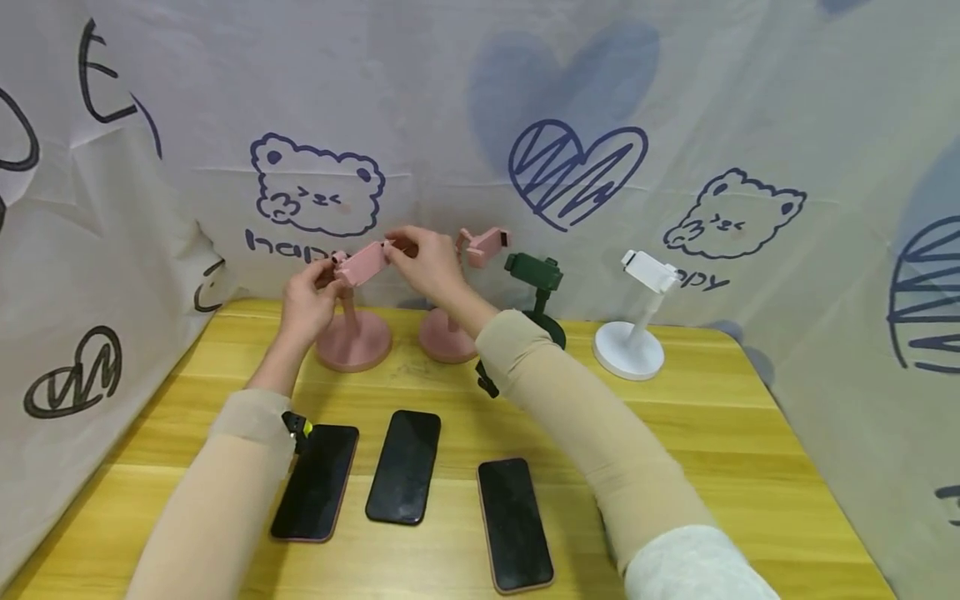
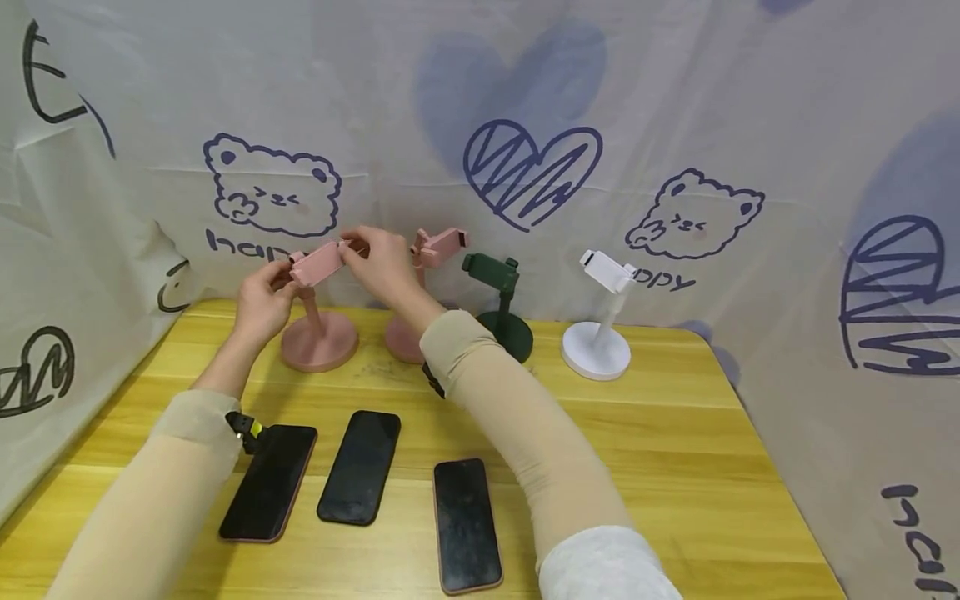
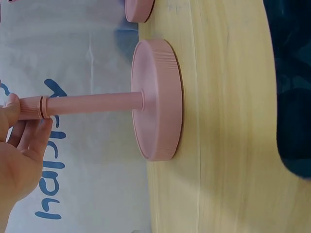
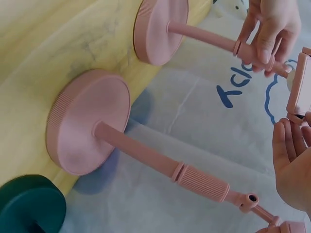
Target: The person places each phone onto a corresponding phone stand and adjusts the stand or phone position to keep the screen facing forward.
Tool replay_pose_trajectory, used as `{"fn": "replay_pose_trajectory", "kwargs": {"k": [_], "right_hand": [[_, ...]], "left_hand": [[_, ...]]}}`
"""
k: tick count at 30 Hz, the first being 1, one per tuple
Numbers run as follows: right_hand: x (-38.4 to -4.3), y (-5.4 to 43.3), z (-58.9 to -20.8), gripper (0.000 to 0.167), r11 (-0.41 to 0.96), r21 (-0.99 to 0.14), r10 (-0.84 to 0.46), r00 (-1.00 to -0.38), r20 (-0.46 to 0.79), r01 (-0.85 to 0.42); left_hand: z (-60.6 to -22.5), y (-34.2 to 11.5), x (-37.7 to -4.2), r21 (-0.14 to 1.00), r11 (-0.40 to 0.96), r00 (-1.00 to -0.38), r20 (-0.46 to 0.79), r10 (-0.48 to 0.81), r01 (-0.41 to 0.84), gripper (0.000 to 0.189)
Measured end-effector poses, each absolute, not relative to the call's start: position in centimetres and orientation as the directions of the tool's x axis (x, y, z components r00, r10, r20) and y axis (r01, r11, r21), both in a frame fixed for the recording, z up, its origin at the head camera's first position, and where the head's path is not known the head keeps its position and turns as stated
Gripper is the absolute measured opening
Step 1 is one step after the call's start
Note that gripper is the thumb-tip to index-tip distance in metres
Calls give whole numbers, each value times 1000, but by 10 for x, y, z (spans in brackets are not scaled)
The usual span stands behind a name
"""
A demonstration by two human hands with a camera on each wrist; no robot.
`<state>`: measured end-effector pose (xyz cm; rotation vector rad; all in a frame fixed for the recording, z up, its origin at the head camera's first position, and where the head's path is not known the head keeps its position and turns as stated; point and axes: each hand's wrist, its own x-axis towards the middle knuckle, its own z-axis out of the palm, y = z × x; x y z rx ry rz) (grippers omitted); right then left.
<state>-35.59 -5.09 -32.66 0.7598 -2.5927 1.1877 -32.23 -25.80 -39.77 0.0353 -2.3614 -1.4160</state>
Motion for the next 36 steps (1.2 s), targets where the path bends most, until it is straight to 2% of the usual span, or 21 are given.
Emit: {"fn": "replay_pose_trajectory", "kwargs": {"k": [5,13,17,22,29,36], "right_hand": [[-342,-38,-333,32,462,-702,-383,-836,394,-543],[-314,-31,-342,30,370,-755,-368,-832,416,-541],[-302,-31,-346,29,312,-778,-353,-827,438,-545],[-289,-31,-352,27,229,-813,-339,-827,448,-535],[-282,-32,-363,29,140,-841,-320,-828,461,-523],[-281,-34,-363,30,63,-880,-322,-844,429,-472]], "left_hand": [[-398,-253,-321,854,476,-939,312,-144,210,40],[-403,-253,-319,835,476,-942,334,-34,278,32],[-400,-253,-318,826,496,-957,286,41,268,37],[-397,-251,-315,869,455,-980,163,111,196,53],[-399,-249,-310,902,391,-981,138,140,182,51],[-398,-246,-305,850,476,-974,208,91,226,50]]}}
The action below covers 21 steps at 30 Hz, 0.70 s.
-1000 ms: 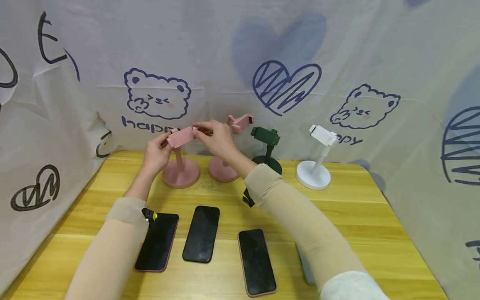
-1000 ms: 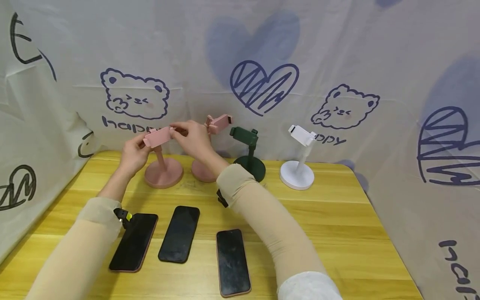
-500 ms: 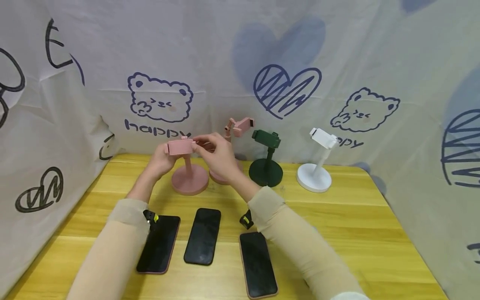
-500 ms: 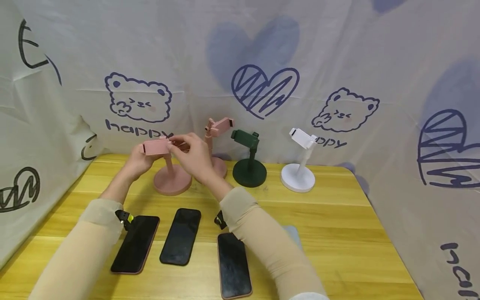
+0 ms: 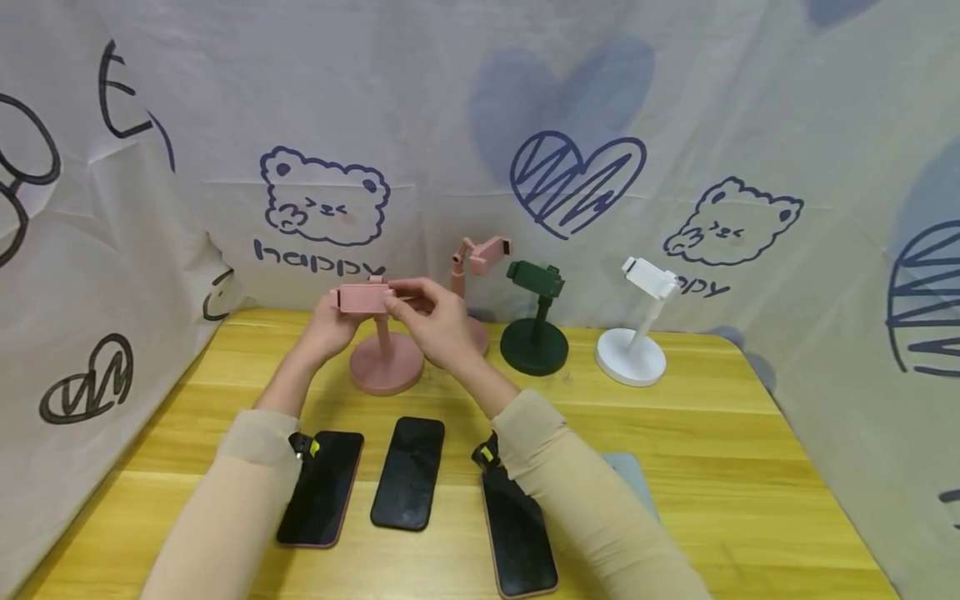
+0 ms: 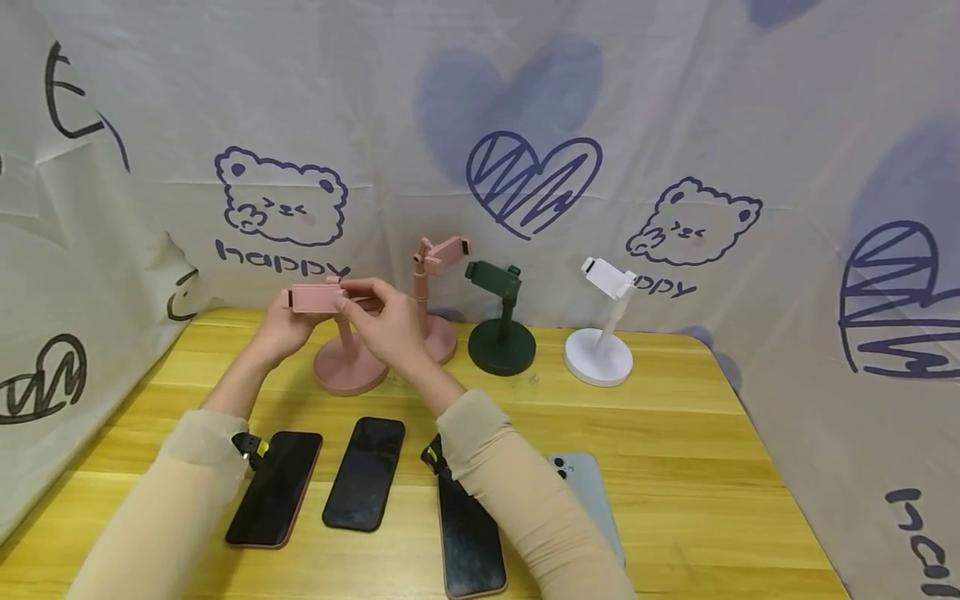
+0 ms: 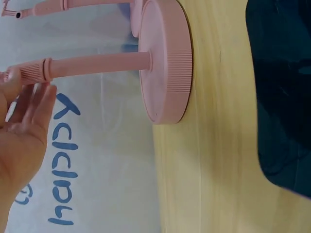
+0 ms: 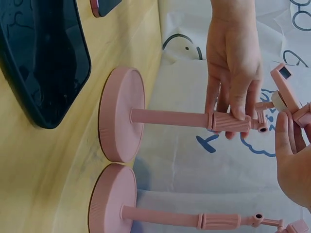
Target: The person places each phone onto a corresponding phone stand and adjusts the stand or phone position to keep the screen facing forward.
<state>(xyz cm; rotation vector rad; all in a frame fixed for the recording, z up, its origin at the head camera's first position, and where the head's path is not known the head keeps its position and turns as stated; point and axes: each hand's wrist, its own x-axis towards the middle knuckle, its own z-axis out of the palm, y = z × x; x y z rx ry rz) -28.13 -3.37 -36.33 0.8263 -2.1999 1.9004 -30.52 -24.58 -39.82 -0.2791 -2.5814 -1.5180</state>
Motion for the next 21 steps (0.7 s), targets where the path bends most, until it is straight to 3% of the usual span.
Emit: {"fn": "replay_pose_trajectory", "kwargs": {"k": [4,11,14,21], "right_hand": [[-281,-34,-363,30,55,-886,-308,-851,424,-461],[-280,-34,-365,28,52,-894,-290,-863,413,-446],[-280,-35,-366,28,31,-900,-291,-866,408,-434],[-281,-38,-372,29,15,-895,-284,-860,423,-445]], "left_hand": [[-397,-247,-296,865,439,-962,274,-9,242,44],[-384,-247,-274,936,195,-905,338,-259,294,35],[-376,-247,-261,936,133,-905,350,-242,326,40],[-369,-244,-242,895,188,-893,430,-133,404,43]]}}
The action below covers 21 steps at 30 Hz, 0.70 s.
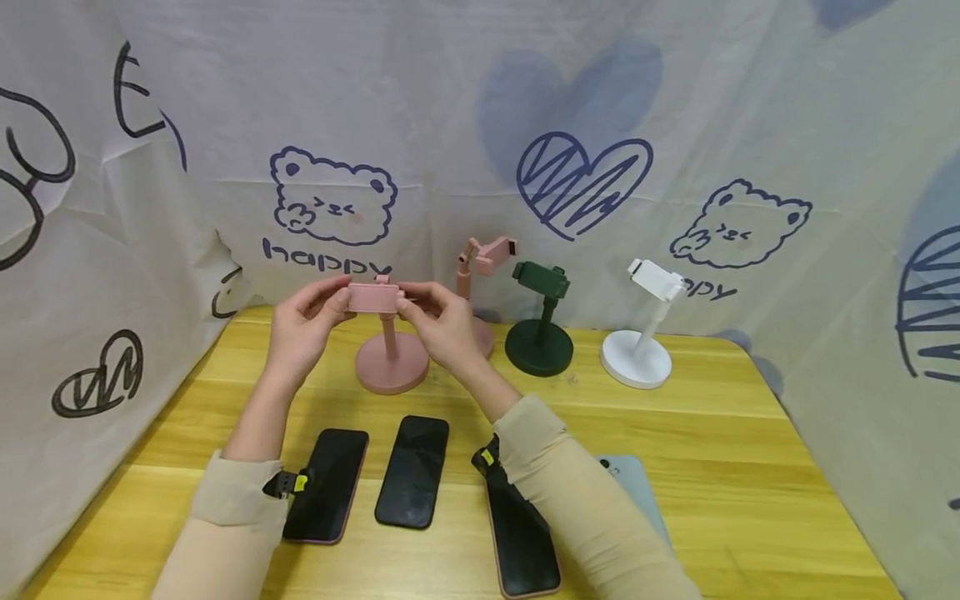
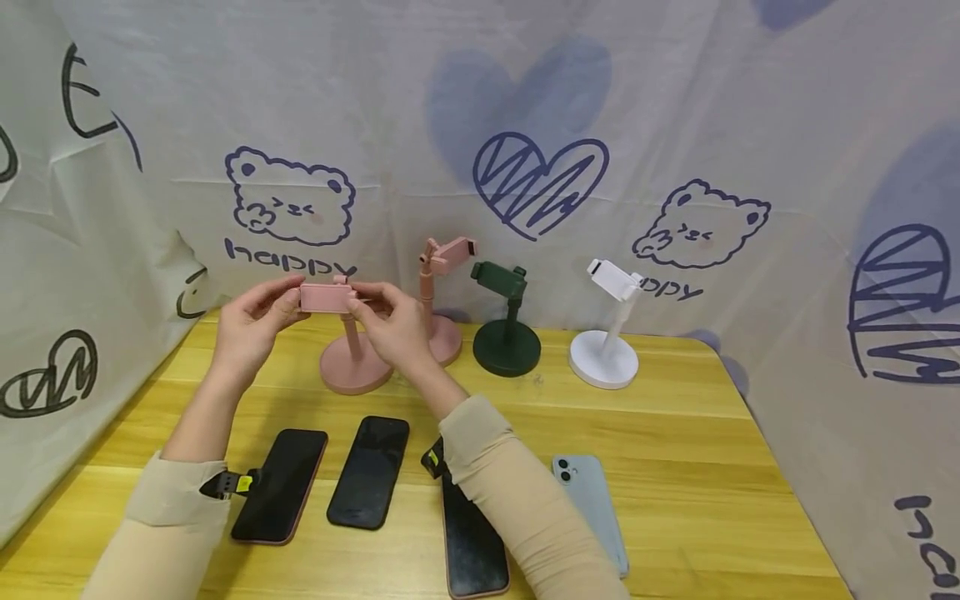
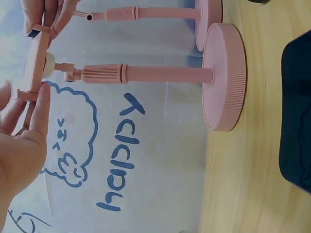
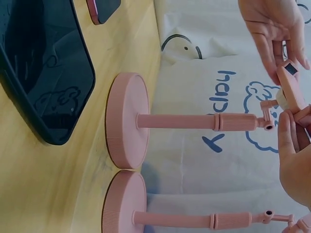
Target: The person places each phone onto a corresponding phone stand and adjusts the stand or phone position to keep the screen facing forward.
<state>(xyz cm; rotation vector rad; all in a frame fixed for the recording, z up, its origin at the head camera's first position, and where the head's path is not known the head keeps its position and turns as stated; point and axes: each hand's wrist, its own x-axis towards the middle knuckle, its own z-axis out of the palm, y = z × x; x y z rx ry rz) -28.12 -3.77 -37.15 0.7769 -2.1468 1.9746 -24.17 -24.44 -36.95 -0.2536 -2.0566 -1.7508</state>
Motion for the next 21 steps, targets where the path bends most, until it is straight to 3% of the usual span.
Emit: {"fn": "replay_pose_trajectory", "kwargs": {"k": [14,21], "right_hand": [[-279,-36,-380,30,1,-893,-275,-859,432,-449],[-279,-37,-378,30,19,-893,-276,-861,428,-449]], "left_hand": [[-373,-240,-240,883,188,-871,460,-170,430,35],[-371,-242,-235,874,285,-888,442,-126,394,44]]}}
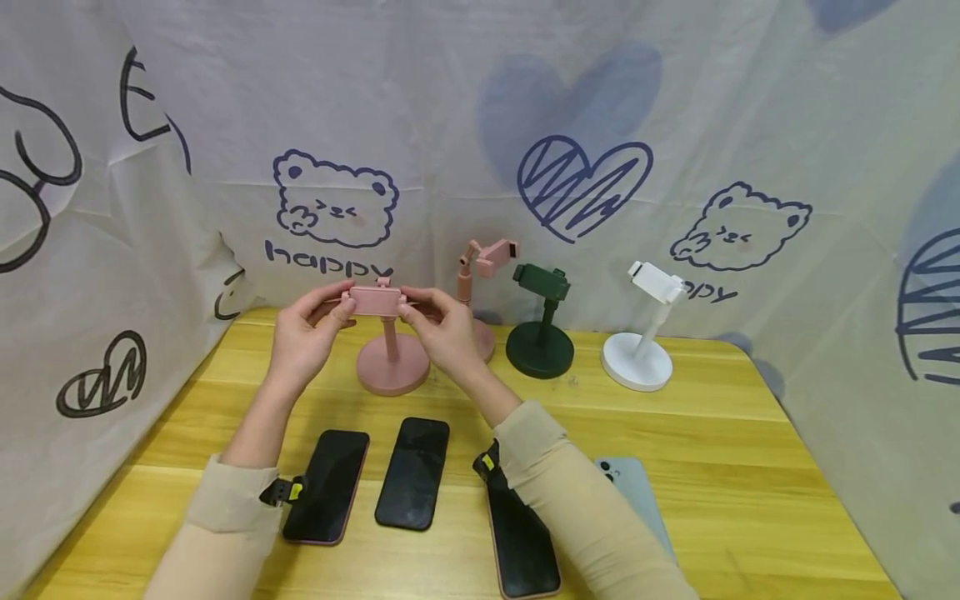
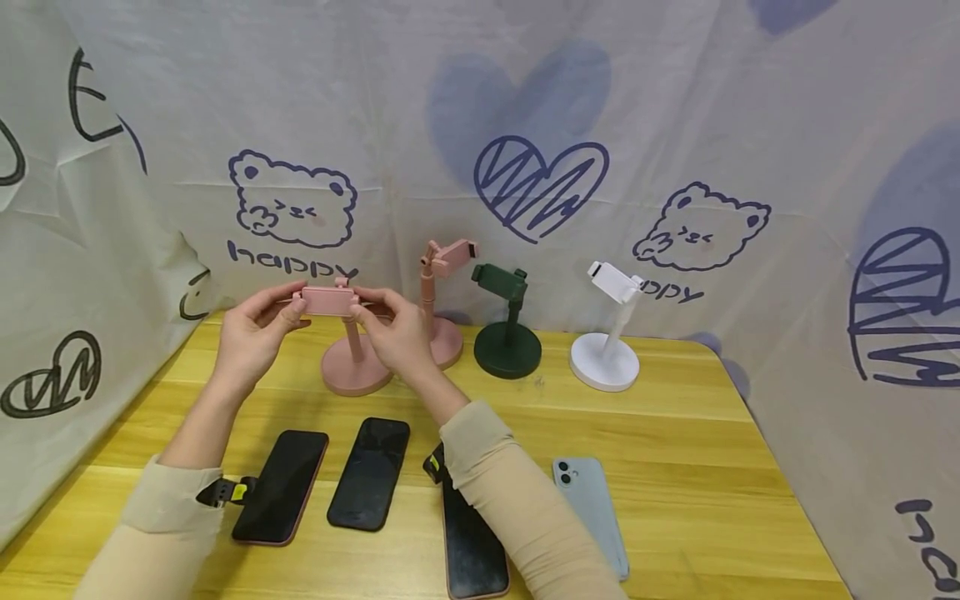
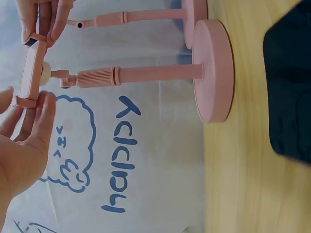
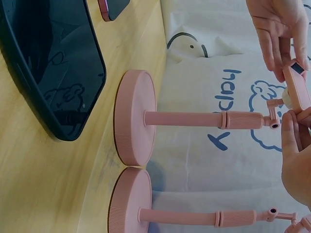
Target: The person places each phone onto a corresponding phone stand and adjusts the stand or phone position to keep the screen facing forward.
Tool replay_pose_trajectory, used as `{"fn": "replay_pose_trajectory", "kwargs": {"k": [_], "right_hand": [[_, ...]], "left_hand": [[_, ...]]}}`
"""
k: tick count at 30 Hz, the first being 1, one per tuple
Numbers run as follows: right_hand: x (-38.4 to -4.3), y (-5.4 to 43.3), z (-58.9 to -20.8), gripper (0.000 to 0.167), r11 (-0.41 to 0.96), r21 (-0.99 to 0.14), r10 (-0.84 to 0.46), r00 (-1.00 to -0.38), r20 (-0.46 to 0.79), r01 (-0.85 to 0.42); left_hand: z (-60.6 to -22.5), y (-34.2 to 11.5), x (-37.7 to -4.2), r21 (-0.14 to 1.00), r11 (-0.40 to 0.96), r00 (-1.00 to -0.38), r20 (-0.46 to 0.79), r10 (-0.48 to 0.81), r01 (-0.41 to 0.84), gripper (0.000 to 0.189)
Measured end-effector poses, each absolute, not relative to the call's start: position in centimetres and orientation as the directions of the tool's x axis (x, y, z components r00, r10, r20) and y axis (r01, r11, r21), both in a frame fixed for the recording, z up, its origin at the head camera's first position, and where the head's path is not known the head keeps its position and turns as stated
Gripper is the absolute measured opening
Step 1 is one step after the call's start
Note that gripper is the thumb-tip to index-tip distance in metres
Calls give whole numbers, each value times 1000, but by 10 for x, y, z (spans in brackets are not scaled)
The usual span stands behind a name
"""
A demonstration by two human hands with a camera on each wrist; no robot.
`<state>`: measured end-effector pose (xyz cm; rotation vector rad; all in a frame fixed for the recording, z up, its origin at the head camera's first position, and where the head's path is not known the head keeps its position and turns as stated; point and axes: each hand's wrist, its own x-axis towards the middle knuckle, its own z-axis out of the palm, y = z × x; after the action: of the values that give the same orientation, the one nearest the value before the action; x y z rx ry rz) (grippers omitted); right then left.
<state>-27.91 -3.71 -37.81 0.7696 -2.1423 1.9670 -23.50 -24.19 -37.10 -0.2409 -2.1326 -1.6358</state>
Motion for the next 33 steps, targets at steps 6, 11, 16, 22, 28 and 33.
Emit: {"fn": "replay_pose_trajectory", "kwargs": {"k": [6,11,16,22,28,33], "right_hand": [[-279,-35,-375,31,36,-895,-282,-863,419,-446],[-279,-34,-375,30,41,-889,-290,-857,426,-456],[-279,-34,-374,29,53,-889,-293,-859,421,-454],[-278,-34,-373,28,72,-892,-287,-866,409,-446],[-279,-34,-374,29,79,-889,-287,-864,413,-451],[-280,-33,-374,30,68,-886,-293,-858,422,-459]], "left_hand": [[-371,-244,-220,818,465,-912,407,-55,337,57],[-381,-250,-209,761,559,-926,377,32,329,59],[-392,-255,-195,683,665,-945,308,112,301,63],[-411,-255,-176,508,807,-950,233,207,300,66],[-429,-252,-162,323,896,-948,184,258,307,66],[-435,-246,-150,218,940,-965,61,254,261,74]]}}
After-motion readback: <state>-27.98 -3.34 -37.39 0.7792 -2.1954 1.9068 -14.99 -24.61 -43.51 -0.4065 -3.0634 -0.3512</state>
